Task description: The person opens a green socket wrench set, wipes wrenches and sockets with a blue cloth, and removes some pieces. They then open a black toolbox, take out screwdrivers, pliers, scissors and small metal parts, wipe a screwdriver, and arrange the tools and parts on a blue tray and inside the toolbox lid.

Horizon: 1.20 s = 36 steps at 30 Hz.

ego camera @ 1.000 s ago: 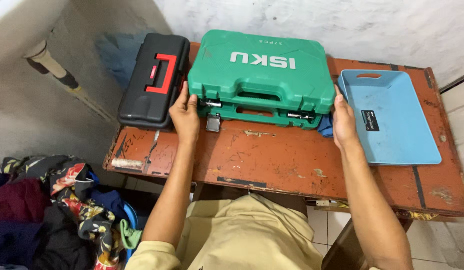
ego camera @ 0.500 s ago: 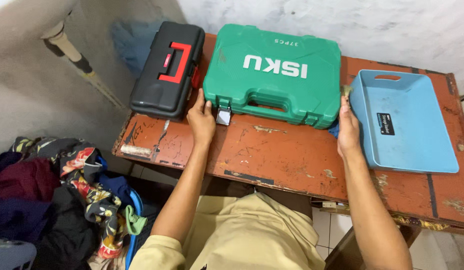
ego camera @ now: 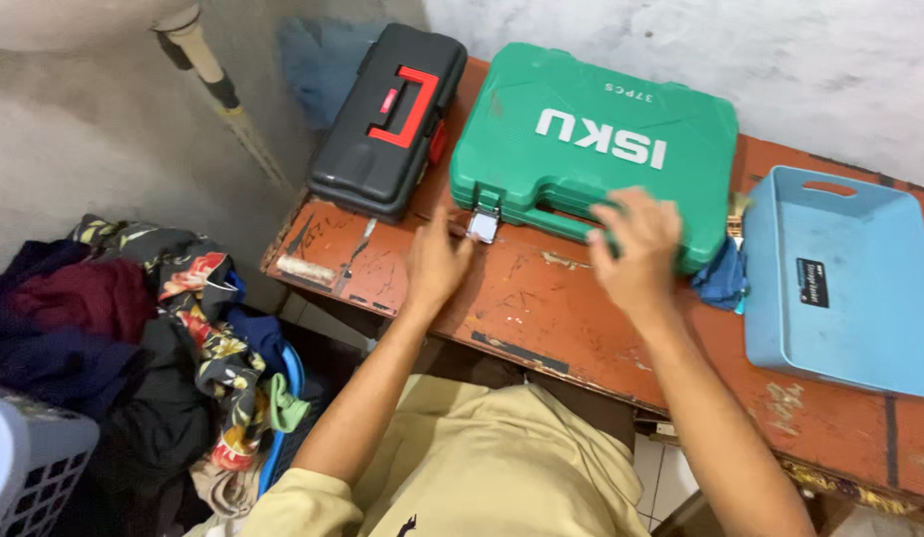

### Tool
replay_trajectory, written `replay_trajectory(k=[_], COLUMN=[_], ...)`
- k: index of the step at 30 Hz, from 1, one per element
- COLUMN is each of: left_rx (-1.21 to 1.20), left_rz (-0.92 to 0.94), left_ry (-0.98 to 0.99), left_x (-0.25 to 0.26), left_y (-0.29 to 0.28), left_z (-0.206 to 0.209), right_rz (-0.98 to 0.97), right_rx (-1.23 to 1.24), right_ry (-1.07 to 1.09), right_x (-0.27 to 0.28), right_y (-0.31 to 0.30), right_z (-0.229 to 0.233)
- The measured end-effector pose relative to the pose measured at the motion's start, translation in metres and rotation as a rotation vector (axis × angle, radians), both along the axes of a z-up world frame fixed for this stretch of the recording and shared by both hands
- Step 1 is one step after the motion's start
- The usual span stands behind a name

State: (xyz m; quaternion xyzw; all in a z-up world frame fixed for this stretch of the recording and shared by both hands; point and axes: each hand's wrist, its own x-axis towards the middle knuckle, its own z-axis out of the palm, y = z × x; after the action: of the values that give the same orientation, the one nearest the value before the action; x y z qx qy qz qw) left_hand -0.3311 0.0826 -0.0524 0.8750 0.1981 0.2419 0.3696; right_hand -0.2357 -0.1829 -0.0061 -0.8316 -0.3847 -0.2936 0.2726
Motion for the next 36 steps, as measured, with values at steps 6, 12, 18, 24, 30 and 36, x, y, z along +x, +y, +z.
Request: replay_trajectory(k=[6,12,18,24,30,36], left_rx=[0.082,-0.164,0.087,0.231,0.286,0.434], left_rz=[-0.147,-0.144,-0.083,-0.086,-0.199,-0.253], left_ry=[-0.102,-0.097,-0.402,-0.442,-0.464,-0.290], left_x=[0.003,0.004,0.021,0.028,0.027,0.034], left_y=[0.003,0.009,0.002,-0.002,0.006,0.013], left_z=[-0.004,0.008,0.026,0.032,0.023,0.010], right_rz=[0.081,0.078,0.101,0.122,0.138,0.143], right_rx=[-0.067,-0.024,-0.048,-0.056,-0.039,-0.034], right_ry=[-0.044,-0.022,0.002,0.005,0.038,0.052], right_x=[-0.002,0.000,0.001,0.007,0.007,0.006], right_y=[0.057,0.058,0.056,0.056,0.054,0.052], right_z=[-0.021,-0.030,-0.027,-0.022,-0.020,-0.019])
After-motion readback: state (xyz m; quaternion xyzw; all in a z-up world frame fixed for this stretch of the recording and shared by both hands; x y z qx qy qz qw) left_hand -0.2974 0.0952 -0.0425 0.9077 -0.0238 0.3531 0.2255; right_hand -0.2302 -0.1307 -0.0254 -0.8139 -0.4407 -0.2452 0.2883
